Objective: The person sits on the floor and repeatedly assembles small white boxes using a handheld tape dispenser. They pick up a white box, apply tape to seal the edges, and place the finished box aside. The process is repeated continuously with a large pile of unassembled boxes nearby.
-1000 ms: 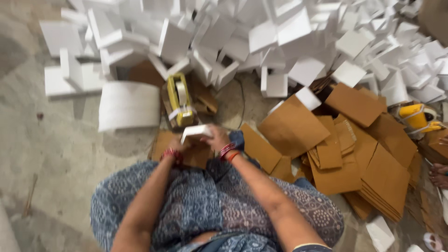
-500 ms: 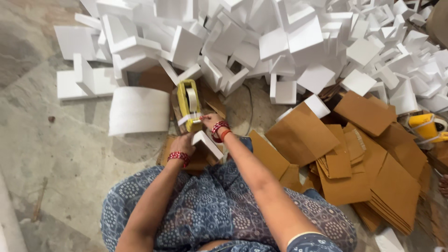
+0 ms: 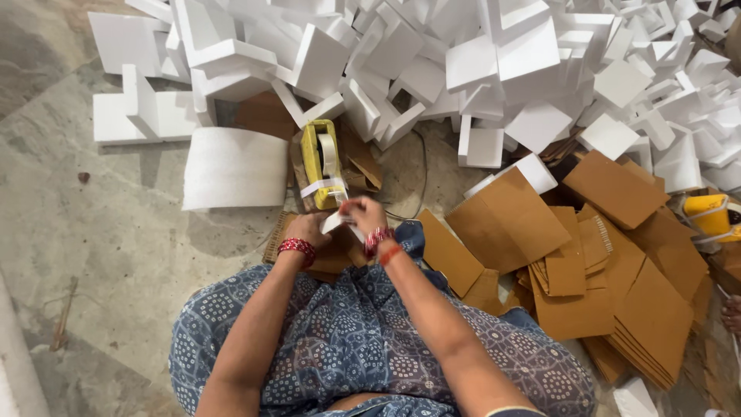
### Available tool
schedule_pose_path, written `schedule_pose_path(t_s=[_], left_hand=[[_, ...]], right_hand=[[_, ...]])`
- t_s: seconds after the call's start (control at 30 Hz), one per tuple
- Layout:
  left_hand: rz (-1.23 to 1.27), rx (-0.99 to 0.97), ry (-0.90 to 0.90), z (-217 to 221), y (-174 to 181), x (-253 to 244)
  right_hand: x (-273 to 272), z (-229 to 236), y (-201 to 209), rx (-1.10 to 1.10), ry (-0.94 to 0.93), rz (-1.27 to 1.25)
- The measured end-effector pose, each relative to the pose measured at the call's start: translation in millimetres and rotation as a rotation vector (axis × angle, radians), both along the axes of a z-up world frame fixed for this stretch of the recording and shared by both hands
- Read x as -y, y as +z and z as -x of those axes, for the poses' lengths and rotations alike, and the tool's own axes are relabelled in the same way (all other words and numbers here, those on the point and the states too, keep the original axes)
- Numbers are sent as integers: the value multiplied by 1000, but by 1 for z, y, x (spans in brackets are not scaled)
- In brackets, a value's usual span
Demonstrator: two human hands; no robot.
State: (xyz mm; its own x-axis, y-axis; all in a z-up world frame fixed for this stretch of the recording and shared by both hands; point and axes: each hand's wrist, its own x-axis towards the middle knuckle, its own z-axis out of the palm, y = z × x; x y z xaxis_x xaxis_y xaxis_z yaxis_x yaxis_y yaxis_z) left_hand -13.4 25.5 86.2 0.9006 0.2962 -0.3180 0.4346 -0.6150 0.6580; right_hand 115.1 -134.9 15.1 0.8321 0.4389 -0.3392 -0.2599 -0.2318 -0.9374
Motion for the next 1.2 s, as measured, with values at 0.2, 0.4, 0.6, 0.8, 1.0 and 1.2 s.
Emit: schedule_pose_path(t_s=[0.2,0.4,0.6,0.8,1.0,1.2], left_hand=[[-28,32,-5,-12,3,13],[-48,16,-8,-13,-9,18],[14,61,29,-13,-25,20],[-11,97,45,-8,-38,23],[-56,91,72,-11,-45,27],[-71,134,86,1,-40,25]], right_hand=[[55,77,15,-266,-91,-164],[67,113,-10,32,-130,-6],[44,120,-74,510,-40,321],[-2,110,-100,999,-126,567],[-15,99,-101,407,208,811],[-2,71,-71,470,896,798]])
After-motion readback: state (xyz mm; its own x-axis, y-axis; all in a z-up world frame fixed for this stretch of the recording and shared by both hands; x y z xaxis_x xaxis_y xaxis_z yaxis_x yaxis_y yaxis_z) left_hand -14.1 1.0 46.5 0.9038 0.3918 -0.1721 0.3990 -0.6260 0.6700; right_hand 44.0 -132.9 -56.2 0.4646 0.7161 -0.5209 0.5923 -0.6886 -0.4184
